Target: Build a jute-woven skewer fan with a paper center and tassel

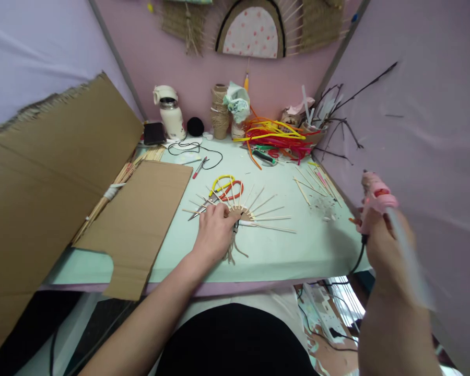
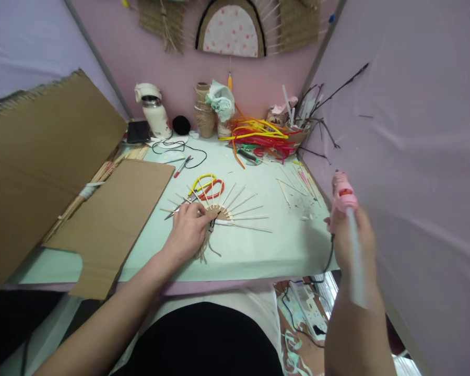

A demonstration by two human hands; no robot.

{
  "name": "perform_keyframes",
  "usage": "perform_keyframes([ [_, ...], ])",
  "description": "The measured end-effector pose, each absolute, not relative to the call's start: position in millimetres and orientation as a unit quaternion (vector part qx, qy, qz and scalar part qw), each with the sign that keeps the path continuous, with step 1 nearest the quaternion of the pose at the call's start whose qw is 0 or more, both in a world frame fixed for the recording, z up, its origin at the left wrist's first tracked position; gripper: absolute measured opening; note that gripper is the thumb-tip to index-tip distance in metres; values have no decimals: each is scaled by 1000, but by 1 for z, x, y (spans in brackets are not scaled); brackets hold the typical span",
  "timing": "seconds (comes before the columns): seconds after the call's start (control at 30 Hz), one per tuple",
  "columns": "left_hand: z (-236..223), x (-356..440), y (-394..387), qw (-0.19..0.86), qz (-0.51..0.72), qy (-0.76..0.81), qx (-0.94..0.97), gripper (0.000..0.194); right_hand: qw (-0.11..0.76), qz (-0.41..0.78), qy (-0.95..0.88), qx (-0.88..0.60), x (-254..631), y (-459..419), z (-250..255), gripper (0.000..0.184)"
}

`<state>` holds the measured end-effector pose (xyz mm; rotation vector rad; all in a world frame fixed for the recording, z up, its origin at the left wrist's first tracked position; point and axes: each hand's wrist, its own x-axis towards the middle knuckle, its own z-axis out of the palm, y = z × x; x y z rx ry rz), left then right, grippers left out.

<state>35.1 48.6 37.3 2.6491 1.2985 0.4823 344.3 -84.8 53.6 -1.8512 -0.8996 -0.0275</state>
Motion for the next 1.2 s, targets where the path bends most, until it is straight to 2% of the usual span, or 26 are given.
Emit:
perform_keyframes([
  [0.07, 37, 35, 48, 76, 162, 431, 884, 41, 627, 125, -276, -718, 319, -82, 60, 33],
  [0.1, 37, 35, 48, 77, 163, 431, 884, 41, 645, 192, -233, -702, 307, -81, 61, 32],
  [0.23, 38, 34, 48, 84, 179, 435, 879, 47, 610, 345, -253, -666, 273, -75, 60, 36],
  [0.33, 38, 33, 48, 91, 185, 429, 880, 50, 585, 359, -330, -648, 265, -72, 51, 37],
  [0.63, 33, 31, 51, 88, 155, 423, 889, 43, 511, 343, -410, -674, 258, -72, 42, 48],
  [0.9, 40, 29, 47, 91, 190, 443, 871, 45, 486, 414, -402, -656, 250, -74, 45, 43],
  [1.2, 42, 19, 20, 178, 236, 464, 835, 10, 399, 437, -479, -648, 236, -66, 53, 48],
])
